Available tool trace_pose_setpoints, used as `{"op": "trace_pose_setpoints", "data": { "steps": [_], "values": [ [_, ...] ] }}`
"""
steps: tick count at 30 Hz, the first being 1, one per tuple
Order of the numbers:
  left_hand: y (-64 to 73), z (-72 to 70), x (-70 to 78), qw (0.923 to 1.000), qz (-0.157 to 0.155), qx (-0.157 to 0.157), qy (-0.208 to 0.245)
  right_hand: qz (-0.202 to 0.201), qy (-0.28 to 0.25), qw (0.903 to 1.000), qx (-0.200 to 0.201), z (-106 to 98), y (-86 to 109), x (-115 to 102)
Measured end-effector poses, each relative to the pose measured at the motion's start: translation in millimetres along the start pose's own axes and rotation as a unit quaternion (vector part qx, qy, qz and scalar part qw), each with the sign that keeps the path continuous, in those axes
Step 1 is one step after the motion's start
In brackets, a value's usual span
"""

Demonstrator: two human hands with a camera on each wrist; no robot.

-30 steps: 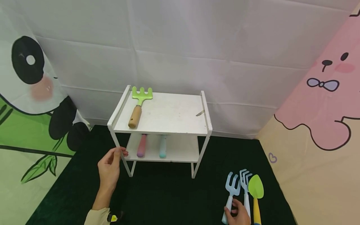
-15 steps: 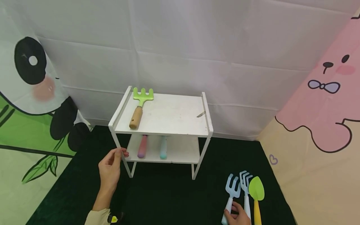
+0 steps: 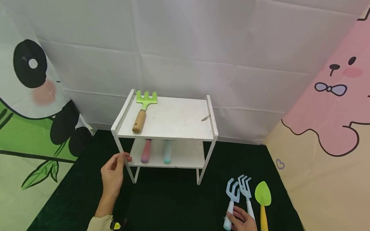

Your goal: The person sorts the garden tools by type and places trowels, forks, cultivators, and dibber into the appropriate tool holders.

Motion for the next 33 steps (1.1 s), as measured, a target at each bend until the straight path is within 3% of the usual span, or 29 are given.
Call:
{"op": "trace_pose_setpoints", "data": {
  "steps": [3,9,15,19,33],
  "values": [
    [-0.8,-2.0,-7.5,1.0000,0.004,-0.002,0.005,0.003,-0.022,0.9997,-0.014,1.0,4.9,-5.9],
    [-0.3,-2.2,-7.3,1.0000,0.006,-0.002,0.004,0.011,-0.065,0.9969,-0.042,-2.0,6.8,-8.5],
    [-0.5,-1.5,-7.4,1.0000,-0.002,-0.004,0.003,0.008,-0.138,0.9852,-0.102,-6.9,8.0,-6.2],
    [-0.7,-1.5,-8.3,1.0000,-0.002,-0.003,0.002,-0.003,-0.146,0.9800,-0.135,-8.1,11.1,-7.5],
    [-0.9,-0.9,-9.1,0.9999,0.001,-0.004,0.010,-0.019,-0.118,0.9877,-0.101,-2.7,25.0,-26.9]
  ]
}}
Point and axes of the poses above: each hand's wrist, its own y-axis away from the middle knuckle, its own z-axis out of the palm, x = y × z, the point moved 1 cm from there along -y, towards the middle knuckle, and after that the axes turned 4 degrees about y, right-handed, at the moved point
